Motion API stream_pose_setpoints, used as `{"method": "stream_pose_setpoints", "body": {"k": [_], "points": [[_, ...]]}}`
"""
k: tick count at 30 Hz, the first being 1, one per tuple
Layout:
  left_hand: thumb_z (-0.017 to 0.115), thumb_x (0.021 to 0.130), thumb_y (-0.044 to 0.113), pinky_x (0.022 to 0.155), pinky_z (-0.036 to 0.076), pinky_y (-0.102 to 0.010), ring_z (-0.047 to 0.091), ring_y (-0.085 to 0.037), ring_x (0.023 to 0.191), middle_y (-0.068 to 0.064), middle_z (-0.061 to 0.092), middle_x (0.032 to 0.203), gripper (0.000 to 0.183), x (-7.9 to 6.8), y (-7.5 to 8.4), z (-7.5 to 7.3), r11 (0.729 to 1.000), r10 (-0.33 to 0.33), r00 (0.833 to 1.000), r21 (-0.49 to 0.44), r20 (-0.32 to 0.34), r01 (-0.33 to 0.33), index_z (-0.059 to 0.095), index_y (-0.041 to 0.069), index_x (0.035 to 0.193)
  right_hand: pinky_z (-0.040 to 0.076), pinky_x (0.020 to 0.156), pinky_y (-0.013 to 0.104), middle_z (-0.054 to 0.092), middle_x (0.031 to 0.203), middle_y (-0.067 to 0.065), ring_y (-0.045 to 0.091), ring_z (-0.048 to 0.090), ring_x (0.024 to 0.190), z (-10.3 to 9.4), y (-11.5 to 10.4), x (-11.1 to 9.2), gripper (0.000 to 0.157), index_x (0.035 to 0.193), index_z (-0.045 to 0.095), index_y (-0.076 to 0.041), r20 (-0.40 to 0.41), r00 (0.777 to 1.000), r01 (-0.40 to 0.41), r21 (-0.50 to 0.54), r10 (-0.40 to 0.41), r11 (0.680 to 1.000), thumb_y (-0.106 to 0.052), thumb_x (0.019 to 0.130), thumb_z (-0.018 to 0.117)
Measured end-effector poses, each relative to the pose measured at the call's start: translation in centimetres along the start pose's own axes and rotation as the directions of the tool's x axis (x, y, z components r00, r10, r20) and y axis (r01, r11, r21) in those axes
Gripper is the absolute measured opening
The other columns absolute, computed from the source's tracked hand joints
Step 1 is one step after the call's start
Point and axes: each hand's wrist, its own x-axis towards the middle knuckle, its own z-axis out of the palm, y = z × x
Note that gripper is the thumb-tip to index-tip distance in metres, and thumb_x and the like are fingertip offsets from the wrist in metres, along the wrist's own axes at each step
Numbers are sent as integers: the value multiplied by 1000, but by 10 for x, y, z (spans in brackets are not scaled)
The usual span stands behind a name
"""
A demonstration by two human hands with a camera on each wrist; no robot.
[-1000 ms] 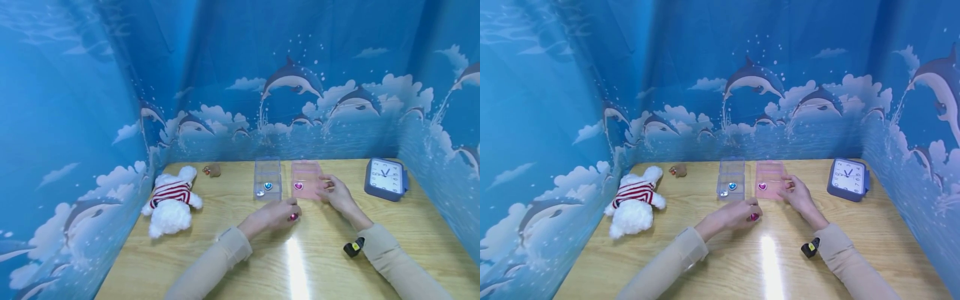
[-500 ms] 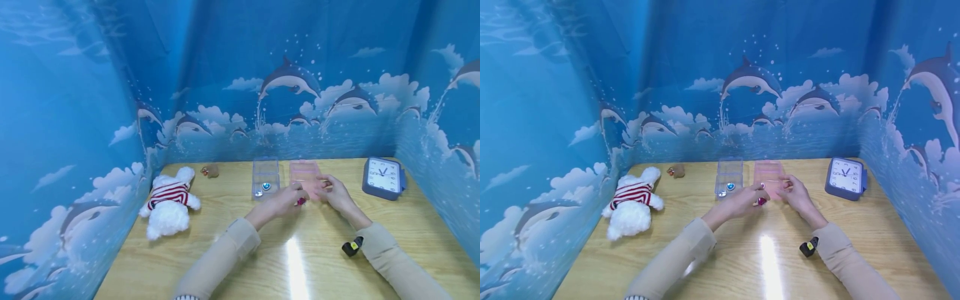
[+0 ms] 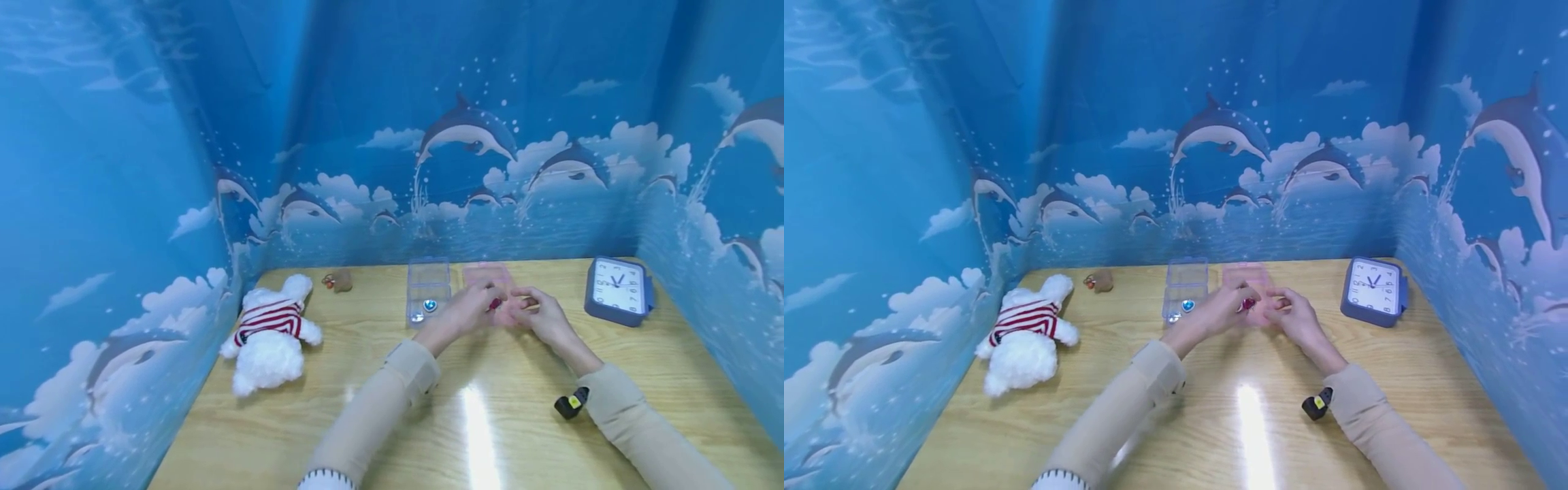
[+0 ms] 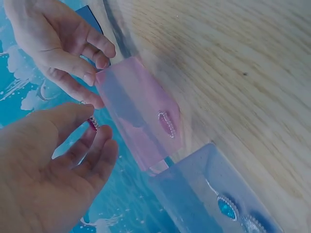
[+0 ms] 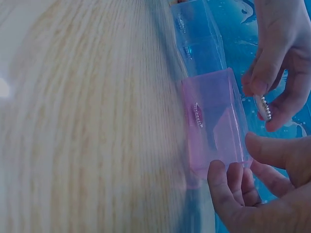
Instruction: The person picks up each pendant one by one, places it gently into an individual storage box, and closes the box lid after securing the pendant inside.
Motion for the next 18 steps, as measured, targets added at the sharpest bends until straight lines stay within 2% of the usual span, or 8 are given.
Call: {"method": "stream_pose_setpoints", "body": {"k": [4,7,11,18], "points": [[70,100,14,87,55,-15,67,-10,110,1,64,139,38,9,2,1,997,-75,997,8,20,75,69,24,137,58,74,19,59,130,30,13,64,96,0,1,0,54,152,48,3,2,1000,14,15,-14,1000,-14,104,66],[70,101,12,84,57,-17,66,-10,107,4,63,136,37,15,3,3,993,-115,993,8,33,115,69,25,135,57,73,17,59,129,30,8,62,92,1,2,0,55,152,48,3,-5,1000,15,47,-14,999,-14,103,67],[69,101,12,80,56,-20,64,-10,101,4,62,126,33,21,1,7,991,-134,990,12,34,133,71,23,132,57,72,17,58,123,26,5,61,87,3,1,-2,54,150,48,4,-17,1000,7,94,-5,996,-8,101,68],[68,102,17,90,57,-23,66,-10,109,6,67,126,31,30,1,13,984,-152,987,105,55,146,73,27,130,59,73,19,57,124,26,8,62,87,3,1,-4,55,151,46,5,0,1000,-20,132,20,991,-4,101,66]]}}
